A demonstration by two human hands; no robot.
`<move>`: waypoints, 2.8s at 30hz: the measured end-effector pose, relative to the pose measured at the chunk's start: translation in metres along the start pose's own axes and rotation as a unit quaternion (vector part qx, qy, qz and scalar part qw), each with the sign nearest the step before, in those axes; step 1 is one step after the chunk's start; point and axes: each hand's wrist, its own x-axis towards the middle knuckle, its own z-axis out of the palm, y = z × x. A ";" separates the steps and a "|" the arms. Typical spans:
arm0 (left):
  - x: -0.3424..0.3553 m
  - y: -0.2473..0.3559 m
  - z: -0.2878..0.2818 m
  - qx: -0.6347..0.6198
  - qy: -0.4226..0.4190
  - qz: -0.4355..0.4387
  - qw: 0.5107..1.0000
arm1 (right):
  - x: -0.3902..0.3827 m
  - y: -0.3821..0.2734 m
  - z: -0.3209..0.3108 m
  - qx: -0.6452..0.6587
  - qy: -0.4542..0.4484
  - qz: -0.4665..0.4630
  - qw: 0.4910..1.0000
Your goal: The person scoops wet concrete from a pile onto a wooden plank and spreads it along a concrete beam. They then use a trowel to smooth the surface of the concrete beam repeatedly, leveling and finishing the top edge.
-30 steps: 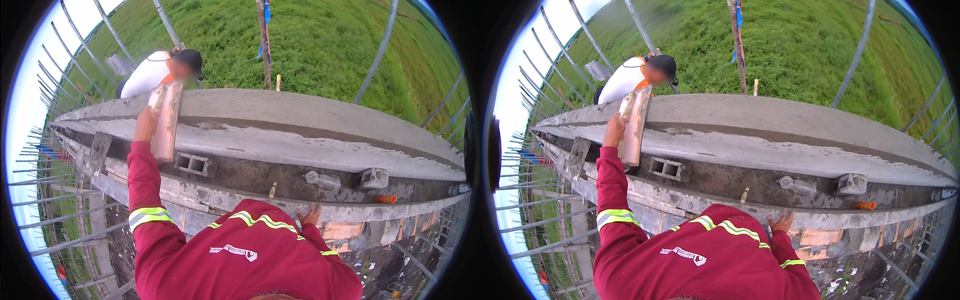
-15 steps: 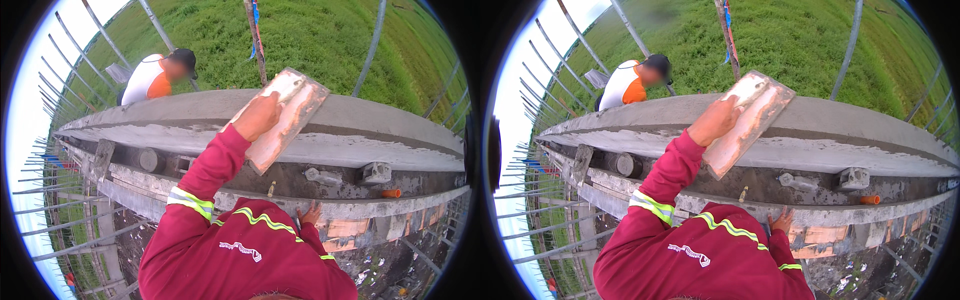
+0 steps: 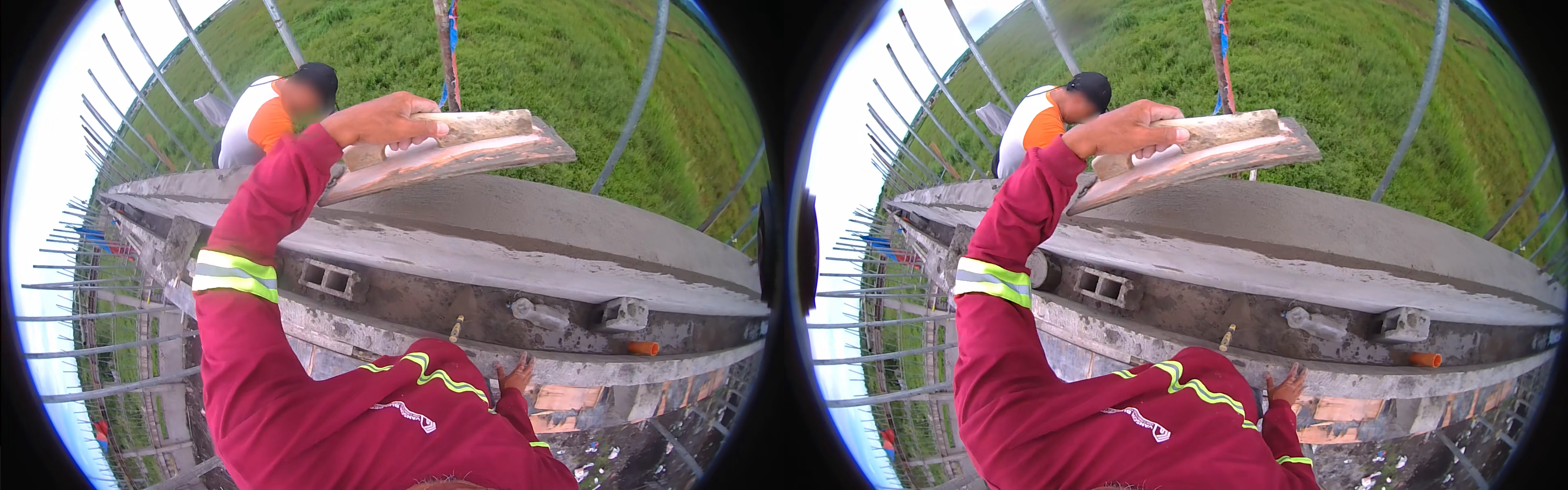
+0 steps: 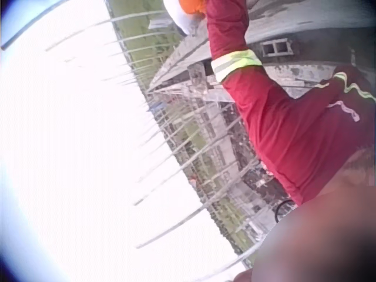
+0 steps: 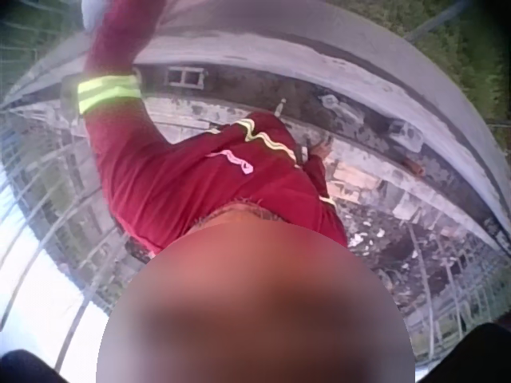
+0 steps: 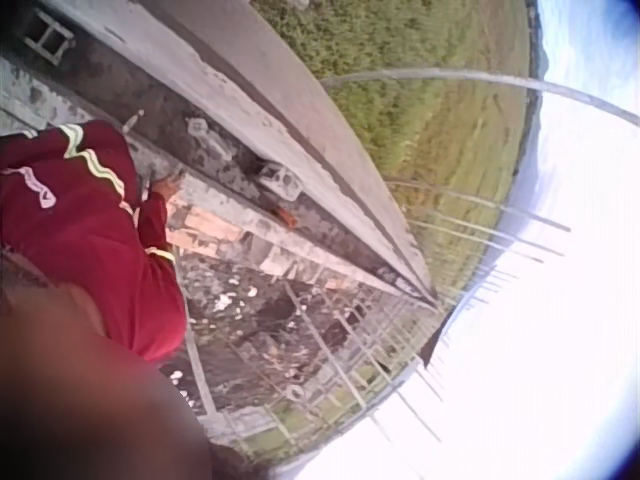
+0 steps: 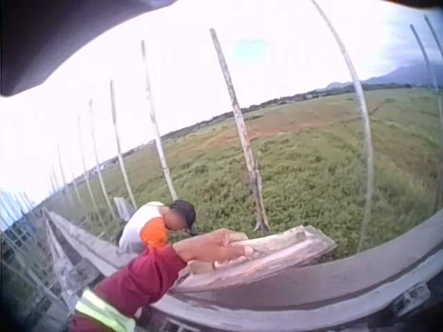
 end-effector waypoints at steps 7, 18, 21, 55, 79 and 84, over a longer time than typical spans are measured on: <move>-0.021 -0.144 -0.078 -0.007 -0.043 -0.103 0.994 | 0.001 -0.013 -0.010 -0.061 -0.041 0.036 0.997; 0.051 -0.181 -0.038 -0.061 -0.300 -0.191 0.933 | -0.005 -0.028 -0.024 -0.075 -0.039 0.062 0.994; 0.087 -0.157 -0.013 -0.010 -0.306 -0.154 0.939 | -0.007 -0.031 -0.022 -0.044 -0.021 0.062 0.997; 0.318 0.362 0.237 0.062 -0.158 0.438 0.883 | 0.060 0.026 -0.036 0.081 0.253 0.169 0.949; 0.075 0.043 0.320 0.228 0.083 0.233 0.942 | 0.060 0.030 -0.030 0.018 0.195 0.171 0.966; 0.008 -0.028 0.276 0.254 0.089 0.189 0.944 | 0.062 0.035 -0.038 -0.021 0.109 0.194 0.975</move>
